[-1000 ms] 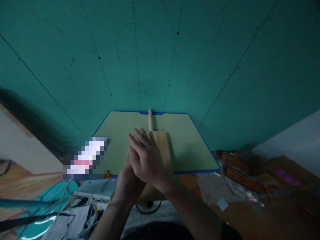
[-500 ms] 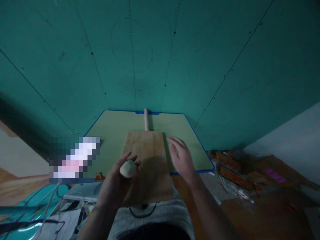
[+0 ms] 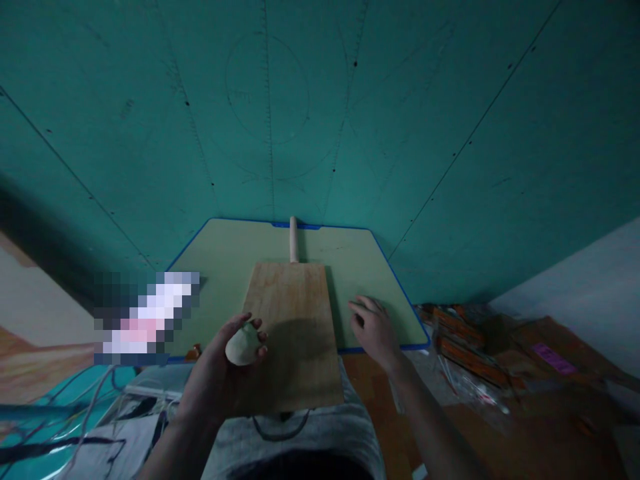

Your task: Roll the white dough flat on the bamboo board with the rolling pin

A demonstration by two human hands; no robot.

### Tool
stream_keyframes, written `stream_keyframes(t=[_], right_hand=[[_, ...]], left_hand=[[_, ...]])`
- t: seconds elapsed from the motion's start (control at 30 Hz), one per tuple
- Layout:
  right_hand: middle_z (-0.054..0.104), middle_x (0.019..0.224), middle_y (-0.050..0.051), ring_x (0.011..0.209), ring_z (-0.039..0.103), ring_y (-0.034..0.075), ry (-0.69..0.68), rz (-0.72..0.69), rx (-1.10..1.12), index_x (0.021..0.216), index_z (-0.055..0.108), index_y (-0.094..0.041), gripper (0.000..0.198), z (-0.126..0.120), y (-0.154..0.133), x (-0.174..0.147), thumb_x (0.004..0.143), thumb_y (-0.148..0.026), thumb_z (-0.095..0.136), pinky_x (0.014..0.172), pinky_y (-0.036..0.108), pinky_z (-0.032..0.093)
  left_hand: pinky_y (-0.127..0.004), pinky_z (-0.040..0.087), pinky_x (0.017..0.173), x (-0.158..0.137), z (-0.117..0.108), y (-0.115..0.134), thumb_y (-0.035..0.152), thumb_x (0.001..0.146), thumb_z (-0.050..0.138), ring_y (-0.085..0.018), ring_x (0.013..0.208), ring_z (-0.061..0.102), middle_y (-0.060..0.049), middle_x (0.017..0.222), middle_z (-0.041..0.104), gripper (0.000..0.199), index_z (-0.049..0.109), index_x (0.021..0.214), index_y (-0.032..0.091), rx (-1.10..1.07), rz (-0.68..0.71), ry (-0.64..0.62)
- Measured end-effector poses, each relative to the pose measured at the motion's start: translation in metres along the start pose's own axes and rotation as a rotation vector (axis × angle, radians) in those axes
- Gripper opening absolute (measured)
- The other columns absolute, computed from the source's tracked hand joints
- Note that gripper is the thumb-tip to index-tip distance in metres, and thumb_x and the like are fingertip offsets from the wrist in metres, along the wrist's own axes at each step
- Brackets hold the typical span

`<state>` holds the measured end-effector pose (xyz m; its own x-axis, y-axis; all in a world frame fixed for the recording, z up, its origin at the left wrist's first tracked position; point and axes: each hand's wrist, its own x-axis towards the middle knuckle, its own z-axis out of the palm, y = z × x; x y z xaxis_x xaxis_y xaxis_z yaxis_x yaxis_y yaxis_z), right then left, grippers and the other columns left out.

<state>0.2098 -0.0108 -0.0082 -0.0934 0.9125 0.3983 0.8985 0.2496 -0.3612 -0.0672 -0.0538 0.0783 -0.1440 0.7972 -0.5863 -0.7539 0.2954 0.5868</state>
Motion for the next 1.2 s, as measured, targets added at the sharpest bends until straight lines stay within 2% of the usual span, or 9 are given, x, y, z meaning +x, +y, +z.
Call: stream_keyframes(t=[0.2, 0.4, 0.53, 0.7, 0.87, 1.0, 1.07, 1.13, 1.2], right_hand=[[0.073, 0.089, 0.009, 0.087, 0.068, 0.025, 0.161, 0.143, 0.320, 0.086, 0.071, -0.022, 0.017, -0.007, 0.011, 0.000, 0.086, -0.027, 0.055, 0.081, 0.040, 0.055], [0.075, 0.083, 0.008, 0.076, 0.068, 0.024, 0.256, 0.211, 0.399, 0.084, 0.071, -0.021, 0.027, -0.026, 0.020, 0.001, 0.090, -0.042, 0.055, 0.073, 0.035, 0.056], [0.075, 0.091, 0.011, 0.086, 0.068, 0.024, 0.114, 0.023, 0.225, 0.091, 0.074, -0.019, 0.028, -0.021, 0.016, 0.004, 0.095, -0.030, 0.049, 0.081, 0.037, 0.055], [0.072, 0.118, 0.013, 0.109, 0.064, 0.027, -0.036, -0.119, -0.092, 0.111, 0.075, -0.019, 0.030, -0.013, 0.001, 0.001, 0.094, -0.018, 0.049, 0.094, 0.044, 0.051], [0.075, 0.112, 0.011, 0.108, 0.067, 0.025, -0.066, -0.247, -0.065, 0.102, 0.076, -0.022, 0.029, -0.050, 0.034, -0.043, 0.096, -0.024, 0.048, 0.093, 0.041, 0.055], [0.075, 0.077, 0.006, 0.070, 0.071, 0.024, 0.037, 0.131, -0.175, 0.079, 0.072, -0.025, 0.031, -0.107, 0.099, -0.102, 0.093, -0.041, 0.049, 0.064, 0.035, 0.058], [0.074, 0.074, 0.006, 0.067, 0.071, 0.026, 0.036, 0.230, -0.216, 0.078, 0.072, -0.026, 0.030, -0.124, 0.115, -0.118, 0.091, -0.044, 0.052, 0.063, 0.037, 0.058], [0.077, 0.086, 0.008, 0.079, 0.073, 0.027, 0.074, 0.232, -0.182, 0.085, 0.074, -0.027, 0.028, -0.124, 0.103, -0.117, 0.091, -0.042, 0.051, 0.072, 0.039, 0.059], [0.076, 0.108, 0.008, 0.098, 0.073, 0.025, 0.176, 0.158, -0.050, 0.098, 0.073, -0.027, 0.029, -0.109, 0.061, -0.100, 0.095, -0.033, 0.045, 0.084, 0.038, 0.059]], left_hand=[[-0.019, 0.052, 0.040, -0.003, -0.001, 0.003, 0.009, 0.086, 0.055, -0.014, 0.054, 0.065, -0.004, 0.076, 0.065, 0.008, 0.060, 0.084, 0.015, -0.024, -0.016, -0.009], [-0.019, 0.052, 0.040, -0.003, -0.002, 0.003, 0.010, 0.087, 0.055, -0.015, 0.055, 0.065, -0.004, 0.076, 0.066, 0.008, 0.061, 0.085, 0.016, -0.036, -0.049, -0.010], [-0.020, 0.052, 0.040, -0.003, -0.001, 0.001, 0.009, 0.086, 0.055, -0.015, 0.053, 0.065, -0.004, 0.073, 0.066, 0.009, 0.061, 0.084, 0.015, -0.033, -0.077, 0.006], [-0.022, 0.052, 0.040, -0.003, -0.005, 0.000, 0.008, 0.085, 0.055, -0.016, 0.053, 0.065, -0.004, 0.071, 0.065, 0.009, 0.060, 0.083, 0.015, -0.003, -0.080, -0.017], [-0.022, 0.052, 0.041, -0.006, -0.009, 0.003, 0.009, 0.082, 0.055, -0.016, 0.055, 0.065, -0.005, 0.073, 0.065, 0.008, 0.060, 0.080, 0.015, -0.009, -0.062, -0.023], [-0.024, 0.053, 0.043, -0.009, -0.008, 0.004, 0.016, 0.079, 0.058, -0.017, 0.057, 0.065, -0.005, 0.073, 0.065, 0.003, 0.061, 0.078, 0.016, -0.037, -0.095, -0.057], [-0.027, 0.057, 0.049, -0.008, -0.004, 0.002, 0.021, 0.080, 0.060, -0.019, 0.062, 0.067, -0.006, 0.074, 0.066, 0.006, 0.061, 0.077, 0.016, -0.058, -0.128, -0.089], [-0.031, 0.060, 0.056, -0.007, 0.005, -0.002, 0.023, 0.082, 0.061, -0.022, 0.069, 0.070, -0.008, 0.076, 0.068, 0.011, 0.061, 0.074, 0.016, -0.067, -0.144, -0.113], [-0.034, 0.062, 0.064, -0.007, 0.016, -0.011, 0.021, 0.085, 0.059, -0.023, 0.077, 0.072, -0.010, 0.081, 0.070, 0.017, 0.061, 0.069, 0.015, -0.080, -0.150, -0.148]])
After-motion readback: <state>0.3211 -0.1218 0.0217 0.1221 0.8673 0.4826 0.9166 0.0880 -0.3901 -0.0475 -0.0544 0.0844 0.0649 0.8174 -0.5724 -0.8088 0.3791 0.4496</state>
